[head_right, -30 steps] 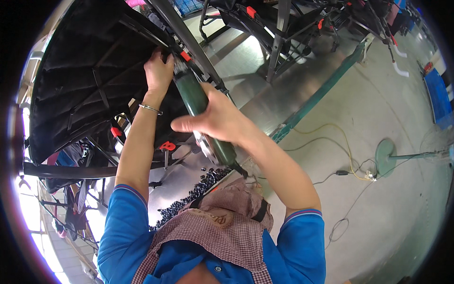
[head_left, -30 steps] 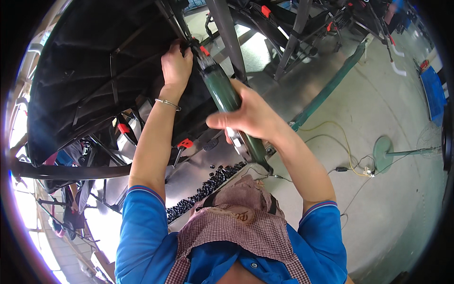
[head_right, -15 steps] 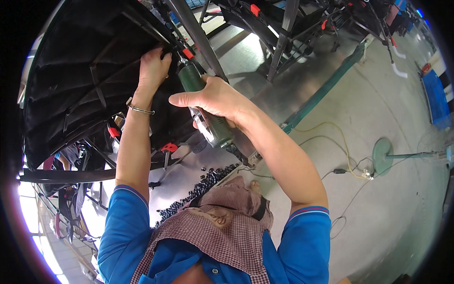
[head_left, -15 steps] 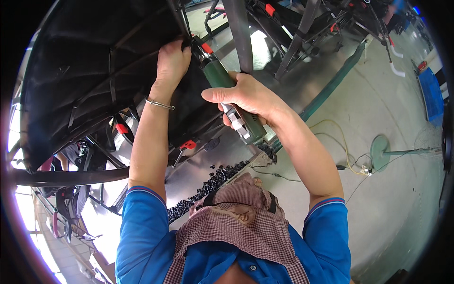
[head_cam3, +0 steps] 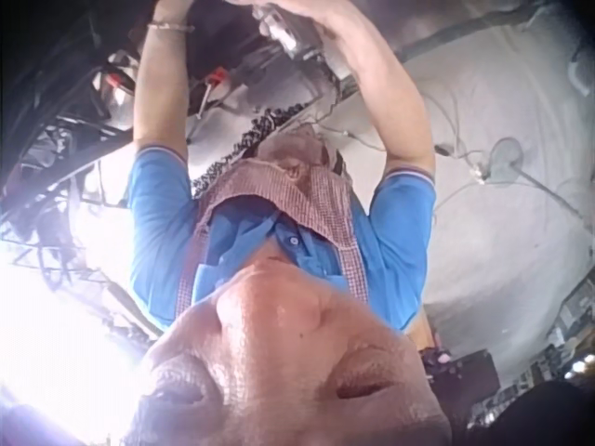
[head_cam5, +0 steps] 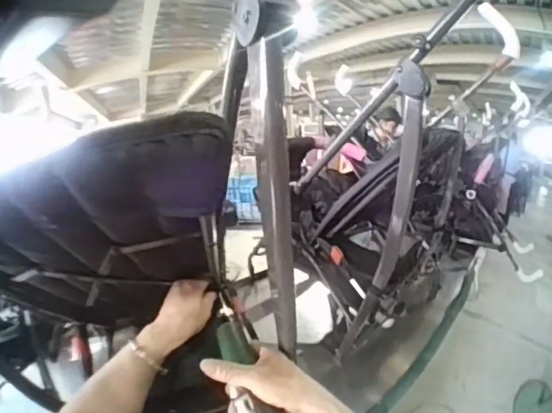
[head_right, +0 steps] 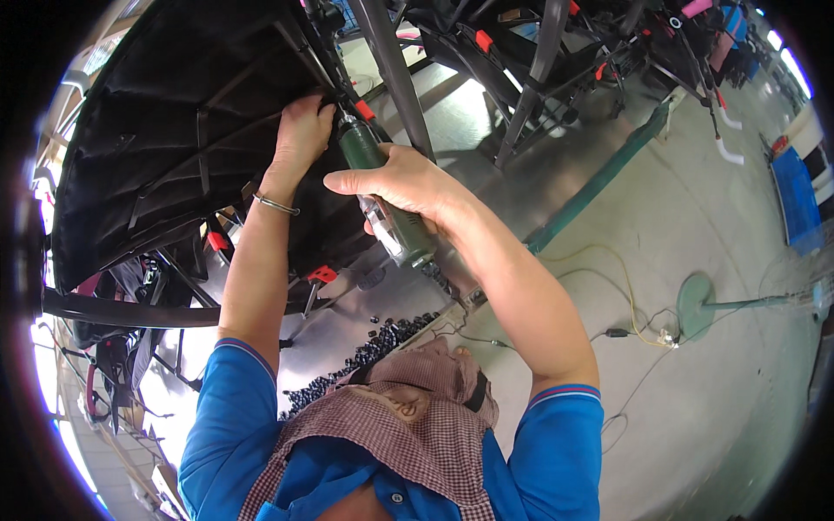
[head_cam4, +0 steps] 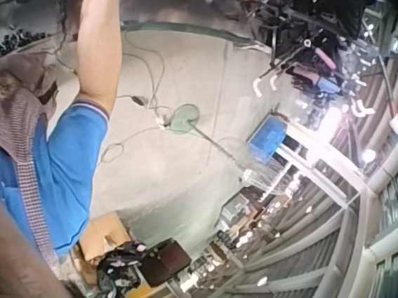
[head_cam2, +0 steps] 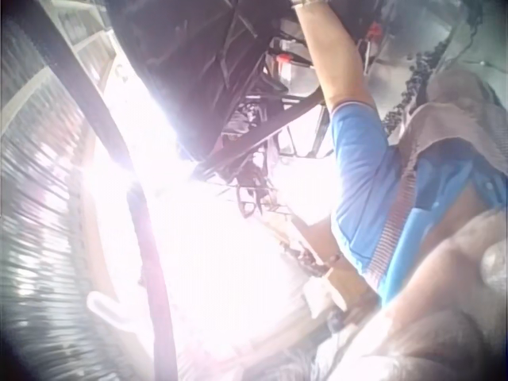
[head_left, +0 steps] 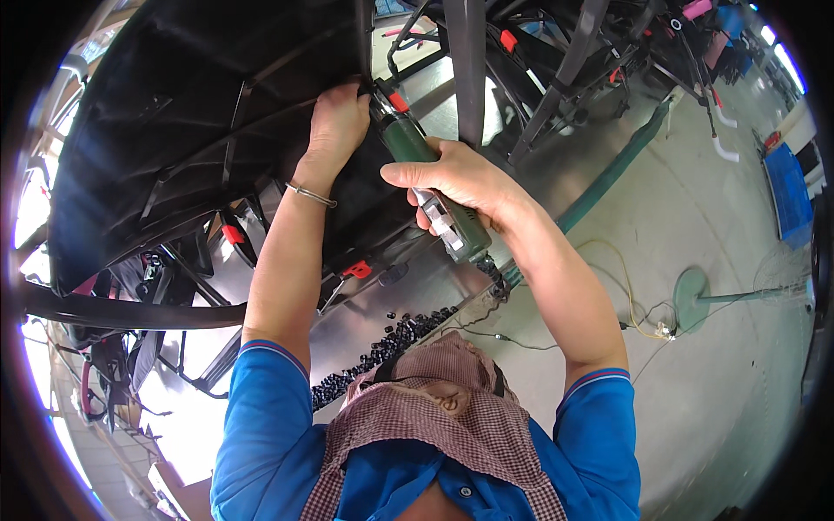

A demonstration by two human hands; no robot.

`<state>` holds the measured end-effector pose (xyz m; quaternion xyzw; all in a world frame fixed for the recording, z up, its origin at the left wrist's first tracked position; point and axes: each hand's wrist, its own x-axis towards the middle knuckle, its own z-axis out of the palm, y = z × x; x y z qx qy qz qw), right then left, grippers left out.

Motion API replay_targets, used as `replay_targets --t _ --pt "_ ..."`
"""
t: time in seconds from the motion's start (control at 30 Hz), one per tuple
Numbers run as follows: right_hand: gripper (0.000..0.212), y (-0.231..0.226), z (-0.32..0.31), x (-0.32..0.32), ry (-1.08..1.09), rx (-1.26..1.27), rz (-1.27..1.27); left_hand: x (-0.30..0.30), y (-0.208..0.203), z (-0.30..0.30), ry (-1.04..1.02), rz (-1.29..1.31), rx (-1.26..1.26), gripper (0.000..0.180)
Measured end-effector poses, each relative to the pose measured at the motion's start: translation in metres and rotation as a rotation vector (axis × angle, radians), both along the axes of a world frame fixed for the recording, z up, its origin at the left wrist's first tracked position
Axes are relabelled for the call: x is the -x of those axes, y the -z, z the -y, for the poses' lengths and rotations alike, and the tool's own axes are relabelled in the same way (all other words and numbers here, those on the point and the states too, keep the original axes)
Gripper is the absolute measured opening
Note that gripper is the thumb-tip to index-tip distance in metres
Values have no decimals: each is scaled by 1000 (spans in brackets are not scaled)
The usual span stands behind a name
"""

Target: The person uses a cordless drill to fasten screws into the frame of a stroller. They repeatedly pick up screws, position them, and drive them into place while adjusting the stroller's orientation.

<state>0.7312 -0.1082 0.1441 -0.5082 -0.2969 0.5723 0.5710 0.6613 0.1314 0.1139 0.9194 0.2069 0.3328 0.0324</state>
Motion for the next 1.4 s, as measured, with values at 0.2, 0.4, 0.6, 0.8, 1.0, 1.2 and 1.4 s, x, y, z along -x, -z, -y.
replay_targets --t 0.2,0.4,0.6,0.8,1.0,1.2,1.4 --pt "50 4 1 1 13 -31 4 1 -1 6 -40 8 -67 28" --pt "50 0 -2 0 -3 9 46 -3 -9 10 -114 -87 -6 32" --pt "49 -2 -3 1 18 20 82 -5 -8 12 -174 12 55 26" --pt "50 1 -6 1 45 -15 107 -9 -10 15 -186 -24 71 27" --pt "43 0 -14 3 60 -14 266 -10 -8 9 -176 -22 28 24" --pt "53 -1 -11 32 98 -65 78 8 1 9 -251 -304 -371 16" --pt "54 63 78 45 290 -506 220 125 -35 81 138 -61 233 49"
